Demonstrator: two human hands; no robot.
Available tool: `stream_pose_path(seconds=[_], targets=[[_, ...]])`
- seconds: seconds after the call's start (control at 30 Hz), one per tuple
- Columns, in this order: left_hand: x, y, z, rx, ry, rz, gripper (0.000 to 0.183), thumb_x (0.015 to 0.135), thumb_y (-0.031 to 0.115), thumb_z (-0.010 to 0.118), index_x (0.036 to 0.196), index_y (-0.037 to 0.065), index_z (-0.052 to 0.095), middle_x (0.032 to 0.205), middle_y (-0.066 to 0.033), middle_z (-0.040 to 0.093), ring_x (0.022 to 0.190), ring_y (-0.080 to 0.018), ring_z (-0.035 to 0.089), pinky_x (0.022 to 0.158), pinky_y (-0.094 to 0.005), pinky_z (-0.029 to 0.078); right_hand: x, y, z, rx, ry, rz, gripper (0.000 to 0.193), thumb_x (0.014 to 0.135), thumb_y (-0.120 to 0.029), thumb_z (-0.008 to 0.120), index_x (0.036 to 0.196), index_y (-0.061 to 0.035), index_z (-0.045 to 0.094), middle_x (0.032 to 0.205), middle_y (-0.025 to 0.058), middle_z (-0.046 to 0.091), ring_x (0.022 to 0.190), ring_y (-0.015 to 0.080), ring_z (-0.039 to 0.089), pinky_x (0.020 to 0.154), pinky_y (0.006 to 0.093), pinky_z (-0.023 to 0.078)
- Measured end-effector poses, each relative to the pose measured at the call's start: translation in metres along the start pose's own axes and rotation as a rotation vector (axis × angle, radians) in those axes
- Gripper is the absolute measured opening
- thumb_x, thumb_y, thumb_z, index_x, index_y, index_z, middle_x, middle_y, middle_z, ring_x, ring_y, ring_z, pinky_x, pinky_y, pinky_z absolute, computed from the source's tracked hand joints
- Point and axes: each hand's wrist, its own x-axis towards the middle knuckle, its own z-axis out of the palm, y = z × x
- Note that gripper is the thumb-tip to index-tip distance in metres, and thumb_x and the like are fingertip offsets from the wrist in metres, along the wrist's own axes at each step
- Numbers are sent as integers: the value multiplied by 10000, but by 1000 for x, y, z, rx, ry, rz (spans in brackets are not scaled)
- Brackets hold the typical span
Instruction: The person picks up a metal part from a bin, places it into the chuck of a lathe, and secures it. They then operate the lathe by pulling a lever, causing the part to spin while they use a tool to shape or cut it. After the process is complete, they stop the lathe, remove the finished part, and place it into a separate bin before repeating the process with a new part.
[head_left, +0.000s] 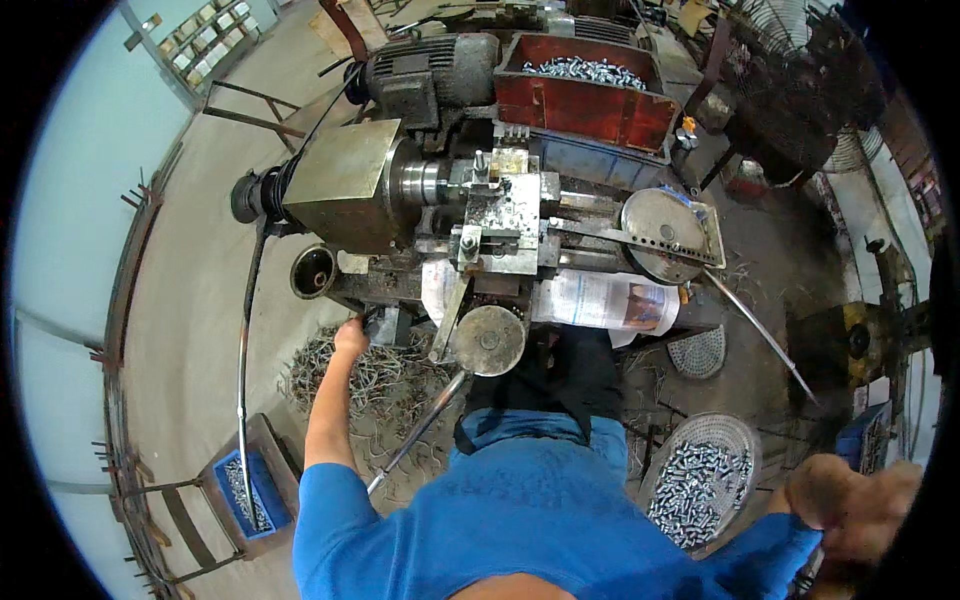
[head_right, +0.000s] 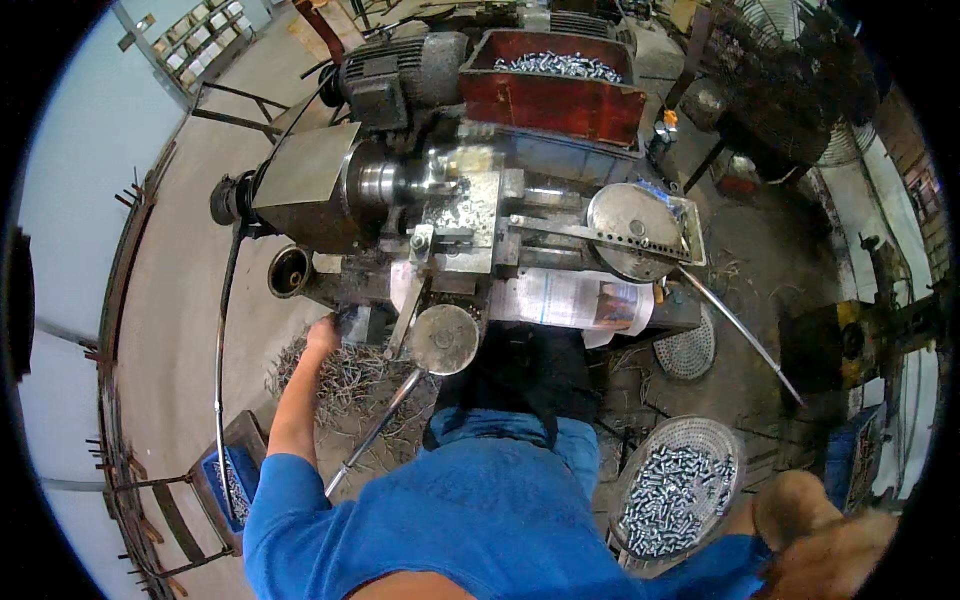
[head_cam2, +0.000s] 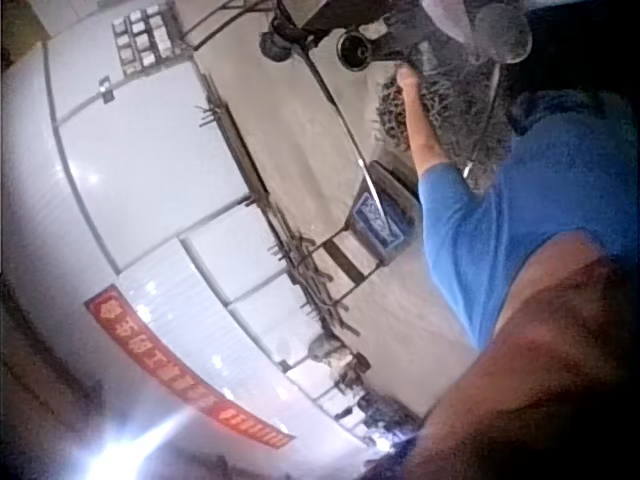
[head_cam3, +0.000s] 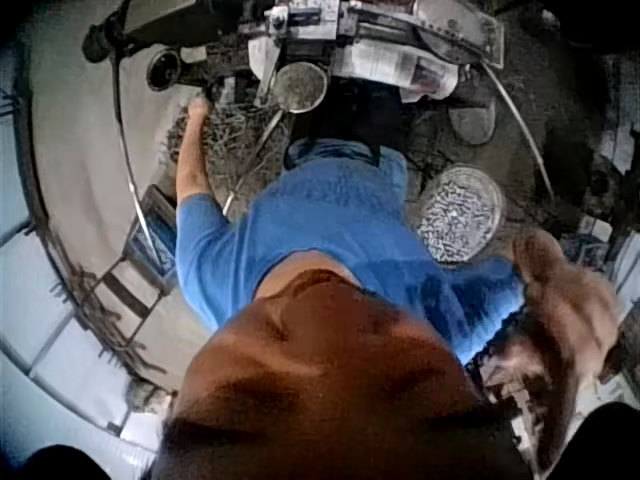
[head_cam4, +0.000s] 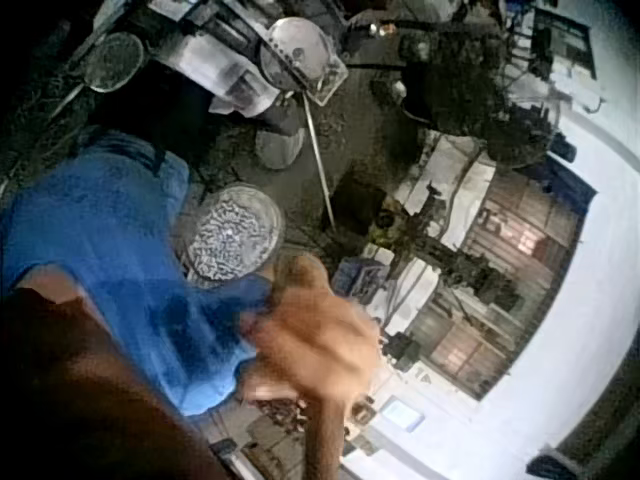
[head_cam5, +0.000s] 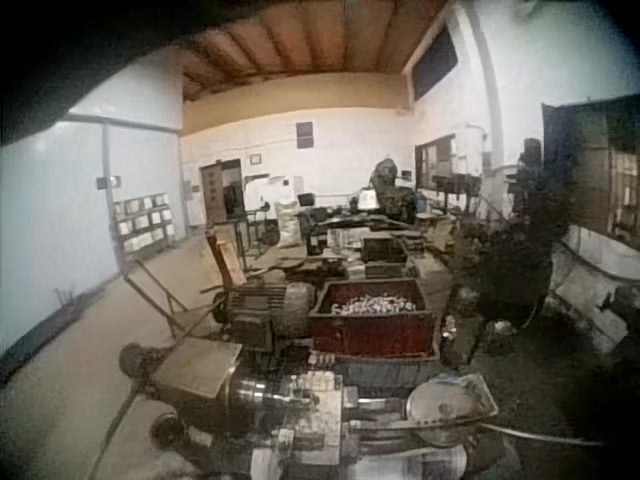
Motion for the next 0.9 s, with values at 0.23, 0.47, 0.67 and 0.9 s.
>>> stream_pose_path(seconds=[0.23, 0.47, 0.67, 0.9], targets=[[2, -11, -3, -71, 37, -30, 339, 775, 209, 610, 1094, 95, 607, 1042, -189, 639, 991, -352, 607, 846, -444, 497, -59, 155, 71, 48, 62, 425, 614, 592, 142, 401, 1150, 7, 620, 699, 7, 536, 669, 72, 499, 611, 200, 407], [-44, -34, -34, -237, 148, -35, 425, 748, 271, 655, 1137, 109, 608, 1001, -182, 652, 949, -349, 617, 812, -434, 498, -191, 393, 146, -659, -365, 886, 766, 594, -138, 654, 1326, -49, 448, 1348, 172, 471, 1230, 357, 453, 1015, 445, 378], [-168, 18, -106, -560, -151, 109, 448, 791, 210, 689, 1181, 16, 584, 1052, -170, 662, 941, -263, 652, 811, -367, 510, -276, 473, 133, -776, -598, 1236, 640, 628, -215, 664, 1244, -103, 529, 1098, 182, 622, 1048, 357, 586, 904, 432, 467], [-260, 111, -138, -576, -332, 431, 513, 822, 320, 685, 1239, 57, 542, 946, -189, 659, 864, -300, 648, 727, -393, 502, -319, 397, 153, -843, -316, 1006, 205, 668, -162, 563, 828, -41, 600, 787, 199, 639, 737, 397, 624, 679, 493, 498]])
